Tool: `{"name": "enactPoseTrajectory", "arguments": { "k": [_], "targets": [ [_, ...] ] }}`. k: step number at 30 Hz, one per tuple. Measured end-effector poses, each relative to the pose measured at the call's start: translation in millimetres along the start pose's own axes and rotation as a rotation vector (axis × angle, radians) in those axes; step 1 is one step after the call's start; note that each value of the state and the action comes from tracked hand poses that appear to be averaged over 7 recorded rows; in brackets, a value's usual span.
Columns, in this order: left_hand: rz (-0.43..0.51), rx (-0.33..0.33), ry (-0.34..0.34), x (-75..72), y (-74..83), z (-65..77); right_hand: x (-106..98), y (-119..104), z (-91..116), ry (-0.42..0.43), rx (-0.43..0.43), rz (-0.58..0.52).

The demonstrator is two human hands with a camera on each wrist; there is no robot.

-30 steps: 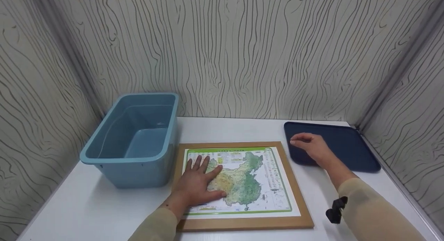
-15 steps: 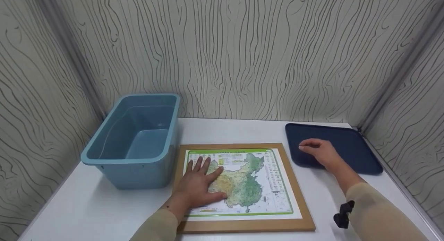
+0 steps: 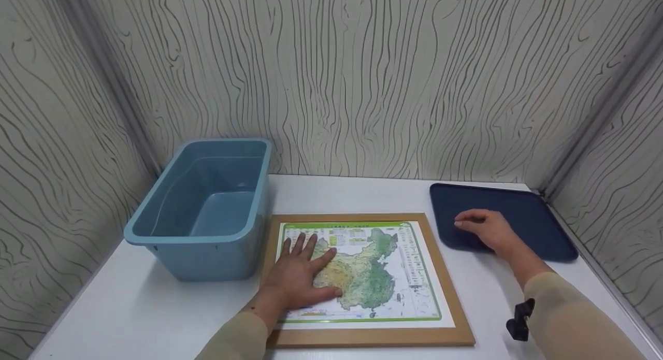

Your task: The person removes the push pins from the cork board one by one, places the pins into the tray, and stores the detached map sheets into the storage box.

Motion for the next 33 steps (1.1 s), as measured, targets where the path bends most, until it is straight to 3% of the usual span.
{"name": "enactPoseTrajectory", "arguments": {
  "k": [18, 33],
  "targets": [
    [-0.038, 0.032, 0.013, -0.7, 2.9, 0.2, 3, 11, -2, -0.012, 0.022, 0.065],
    [-0.012, 0.022, 0.007, -2.5, 2.4, 0.1, 7, 13, -3, -0.027, 0.001, 0.100]
  ]
}}
Point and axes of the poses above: each hand's wrist, its own z-axis away from the middle knuckle, its own x-axis out of the palm, y = z × x, the point moved 9 cm from there along -z, towards the middle knuckle, and after that the axes turned 12 degrees about -y, right-handed, at the moved point
